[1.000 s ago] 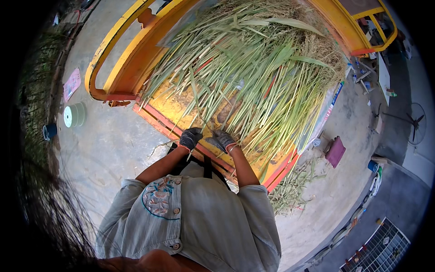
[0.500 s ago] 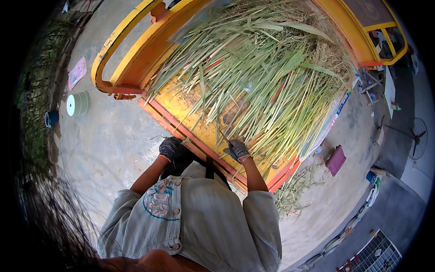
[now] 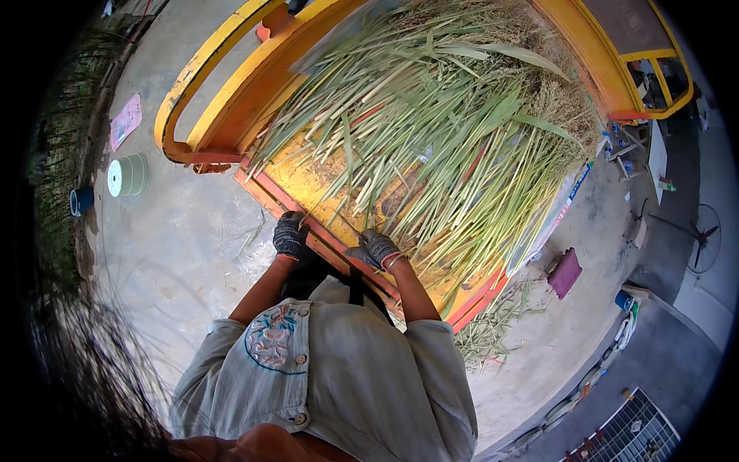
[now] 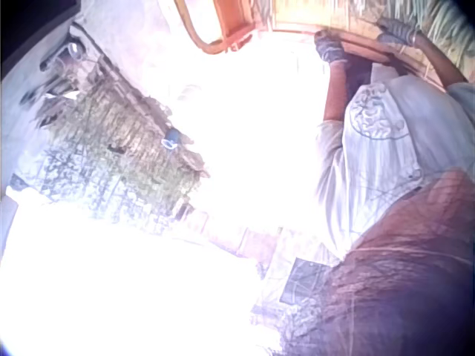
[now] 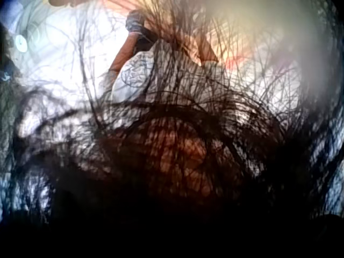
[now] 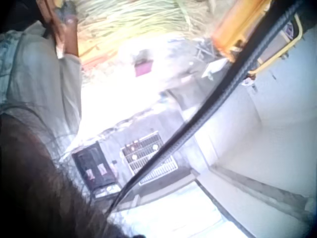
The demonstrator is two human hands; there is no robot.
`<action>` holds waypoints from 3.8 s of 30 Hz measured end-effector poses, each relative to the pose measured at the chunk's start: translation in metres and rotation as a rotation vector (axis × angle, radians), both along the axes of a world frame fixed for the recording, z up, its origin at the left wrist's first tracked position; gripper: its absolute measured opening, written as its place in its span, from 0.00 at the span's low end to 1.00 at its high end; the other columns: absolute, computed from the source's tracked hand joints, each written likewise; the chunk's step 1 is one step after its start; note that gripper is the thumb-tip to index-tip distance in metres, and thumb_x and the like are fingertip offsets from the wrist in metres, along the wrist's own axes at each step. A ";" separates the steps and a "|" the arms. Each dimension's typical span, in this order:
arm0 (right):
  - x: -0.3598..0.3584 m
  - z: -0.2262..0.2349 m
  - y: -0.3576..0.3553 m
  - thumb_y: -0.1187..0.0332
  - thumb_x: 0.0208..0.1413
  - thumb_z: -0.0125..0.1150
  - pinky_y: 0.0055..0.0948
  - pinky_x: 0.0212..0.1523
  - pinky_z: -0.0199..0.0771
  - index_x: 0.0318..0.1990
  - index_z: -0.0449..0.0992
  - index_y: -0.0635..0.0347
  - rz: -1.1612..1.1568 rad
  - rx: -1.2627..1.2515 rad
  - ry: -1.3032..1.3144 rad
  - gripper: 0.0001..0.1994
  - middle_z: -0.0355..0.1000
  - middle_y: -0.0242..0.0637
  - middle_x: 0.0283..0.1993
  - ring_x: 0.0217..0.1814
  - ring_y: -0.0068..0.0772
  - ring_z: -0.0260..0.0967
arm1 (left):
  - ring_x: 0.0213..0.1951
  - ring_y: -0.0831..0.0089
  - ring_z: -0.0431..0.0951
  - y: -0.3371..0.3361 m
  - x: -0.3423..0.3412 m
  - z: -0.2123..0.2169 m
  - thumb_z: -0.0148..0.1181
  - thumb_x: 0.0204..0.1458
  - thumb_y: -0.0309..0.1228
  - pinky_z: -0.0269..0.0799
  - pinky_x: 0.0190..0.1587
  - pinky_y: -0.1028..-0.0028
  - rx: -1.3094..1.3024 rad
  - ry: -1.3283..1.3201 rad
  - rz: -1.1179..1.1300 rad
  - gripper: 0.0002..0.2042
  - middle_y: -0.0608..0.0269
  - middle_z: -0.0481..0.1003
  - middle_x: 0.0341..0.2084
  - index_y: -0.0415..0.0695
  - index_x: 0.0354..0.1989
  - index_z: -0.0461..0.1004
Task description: The person uses shears to cut long green plant stalks into shorter segments on the bed of a yellow utility vehicle. The person repeatedly gathers stalks, cuts them, and drops the pieces back onto the pile.
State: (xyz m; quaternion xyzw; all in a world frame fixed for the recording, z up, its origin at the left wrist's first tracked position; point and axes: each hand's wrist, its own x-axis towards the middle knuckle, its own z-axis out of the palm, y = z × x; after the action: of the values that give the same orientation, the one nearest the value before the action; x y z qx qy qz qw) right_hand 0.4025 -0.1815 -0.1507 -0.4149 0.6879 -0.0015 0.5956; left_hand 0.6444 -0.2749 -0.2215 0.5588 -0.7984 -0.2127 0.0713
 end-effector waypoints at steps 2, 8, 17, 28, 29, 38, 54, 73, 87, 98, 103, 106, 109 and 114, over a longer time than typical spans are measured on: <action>-0.003 -0.023 0.017 0.52 0.43 0.64 0.35 0.39 0.66 0.38 0.69 0.63 -0.111 -0.145 -0.041 0.24 0.69 0.47 0.33 0.38 0.42 0.66 | 0.38 0.59 0.73 -0.008 -0.040 0.000 0.57 0.38 0.33 0.68 0.39 0.62 0.007 -0.062 -0.036 0.12 0.57 0.71 0.37 0.48 0.34 0.72; -0.003 0.004 -0.038 0.53 0.49 0.58 0.32 0.21 0.63 0.38 0.70 0.61 -0.283 -0.004 -0.038 0.19 0.66 0.34 0.22 0.15 0.26 0.60 | 0.33 0.58 0.74 -0.033 -0.050 -0.037 0.49 0.41 0.32 0.70 0.35 0.62 0.179 -0.216 -0.133 0.11 0.57 0.74 0.28 0.50 0.33 0.74; -0.032 0.009 -0.085 0.52 0.47 0.59 0.33 0.39 0.65 0.38 0.71 0.66 -0.461 -0.054 0.047 0.22 0.70 0.44 0.34 0.34 0.37 0.65 | 0.34 0.55 0.74 -0.049 -0.089 0.023 0.46 0.49 0.36 0.69 0.35 0.59 0.350 -0.088 -0.194 0.13 0.52 0.72 0.32 0.53 0.44 0.70; -0.060 -0.053 -0.033 0.53 0.48 0.58 0.32 0.39 0.67 0.39 0.71 0.64 -0.744 -0.294 0.098 0.21 0.71 0.46 0.33 0.34 0.39 0.67 | 0.37 0.54 0.73 -0.051 -0.197 0.020 0.47 0.49 0.39 0.67 0.41 0.60 0.258 0.076 -0.427 0.16 0.52 0.73 0.34 0.42 0.40 0.72; -0.064 -0.063 -0.034 0.55 0.49 0.57 0.32 0.39 0.67 0.39 0.71 0.64 -0.770 -0.288 0.067 0.19 0.71 0.47 0.33 0.35 0.40 0.69 | 0.36 0.55 0.73 -0.039 -0.210 0.017 0.48 0.49 0.37 0.68 0.40 0.61 0.381 0.153 -0.361 0.15 0.52 0.73 0.32 0.41 0.39 0.72; -0.103 -0.050 -0.080 0.45 0.46 0.57 0.35 0.46 0.65 0.50 0.69 0.62 -0.578 0.120 0.226 0.31 0.69 0.46 0.46 0.43 0.43 0.67 | 0.50 0.54 0.66 -0.066 -0.167 0.004 0.55 0.44 0.38 0.61 0.51 0.61 0.367 0.155 -0.544 0.17 0.49 0.67 0.48 0.47 0.44 0.71; -0.084 -0.039 -0.045 0.53 0.53 0.53 0.31 0.40 0.67 0.52 0.67 0.58 -0.509 -0.021 -0.071 0.23 0.71 0.42 0.39 0.34 0.33 0.66 | 0.30 0.56 0.75 -0.170 -0.108 -0.011 0.57 0.45 0.38 0.69 0.34 0.64 0.206 0.306 0.190 0.11 0.51 0.75 0.25 0.43 0.28 0.77; -0.038 -0.075 -0.068 0.62 0.50 0.59 0.31 0.37 0.65 0.38 0.70 0.61 -0.273 -0.207 -0.173 0.13 0.68 0.35 0.31 0.36 0.31 0.66 | 0.17 0.77 0.69 -0.068 -0.128 0.018 0.59 0.47 0.32 0.65 0.22 0.76 0.866 0.530 0.313 0.07 0.66 0.71 0.13 0.41 0.24 0.74; -0.043 -0.013 -0.054 0.53 0.40 0.62 0.39 0.37 0.66 0.38 0.70 0.65 -0.282 -0.089 0.062 0.24 0.70 0.51 0.32 0.36 0.49 0.68 | 0.17 0.73 0.72 -0.097 -0.059 0.002 0.60 0.45 0.32 0.68 0.22 0.73 0.951 0.406 0.472 0.07 0.61 0.73 0.13 0.42 0.24 0.74; -0.038 -0.028 -0.045 0.54 0.41 0.64 0.34 0.33 0.64 0.31 0.68 0.61 -0.617 -0.129 0.028 0.20 0.66 0.39 0.25 0.28 0.35 0.63 | 0.35 0.58 0.75 -0.149 -0.064 -0.042 0.56 0.46 0.30 0.69 0.40 0.66 0.144 0.386 -0.029 0.09 0.51 0.75 0.31 0.41 0.34 0.76; -0.041 -0.018 -0.050 0.52 0.40 0.64 0.33 0.37 0.66 0.34 0.69 0.65 -0.499 -0.026 0.005 0.24 0.69 0.42 0.31 0.33 0.37 0.66 | 0.23 0.74 0.73 -0.151 -0.145 -0.045 0.52 0.52 0.35 0.71 0.23 0.72 1.075 0.777 0.764 0.08 0.64 0.75 0.24 0.47 0.36 0.74; -0.037 -0.022 -0.043 0.54 0.41 0.65 0.33 0.39 0.66 0.44 0.70 0.65 -0.508 0.005 0.004 0.26 0.70 0.44 0.34 0.36 0.38 0.67 | 0.30 0.68 0.74 -0.137 -0.146 -0.038 0.51 0.53 0.33 0.74 0.28 0.65 1.252 0.843 0.766 0.08 0.63 0.73 0.30 0.47 0.38 0.72; -0.041 -0.034 -0.036 0.53 0.42 0.64 0.34 0.41 0.67 0.48 0.68 0.64 -0.505 0.017 -0.022 0.29 0.71 0.45 0.36 0.38 0.39 0.68 | 0.31 0.63 0.75 -0.119 -0.128 -0.030 0.53 0.49 0.24 0.75 0.29 0.63 1.427 1.066 0.776 0.09 0.61 0.74 0.32 0.46 0.39 0.72; -0.037 -0.039 -0.025 0.59 0.42 0.66 0.27 0.37 0.64 0.37 0.70 0.63 -0.620 -0.150 -0.056 0.19 0.68 0.35 0.32 0.34 0.26 0.62 | 0.31 0.66 0.75 -0.089 -0.126 -0.023 0.53 0.49 0.23 0.75 0.34 0.67 1.763 1.334 0.674 0.10 0.60 0.75 0.32 0.45 0.40 0.72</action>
State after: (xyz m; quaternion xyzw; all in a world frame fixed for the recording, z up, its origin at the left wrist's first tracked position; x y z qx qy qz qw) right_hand 0.3658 -0.2070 -0.1898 -0.2279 0.7629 -0.2448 0.5532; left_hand 0.5181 -0.3635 -0.2449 0.3759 0.0132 -0.9191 0.1172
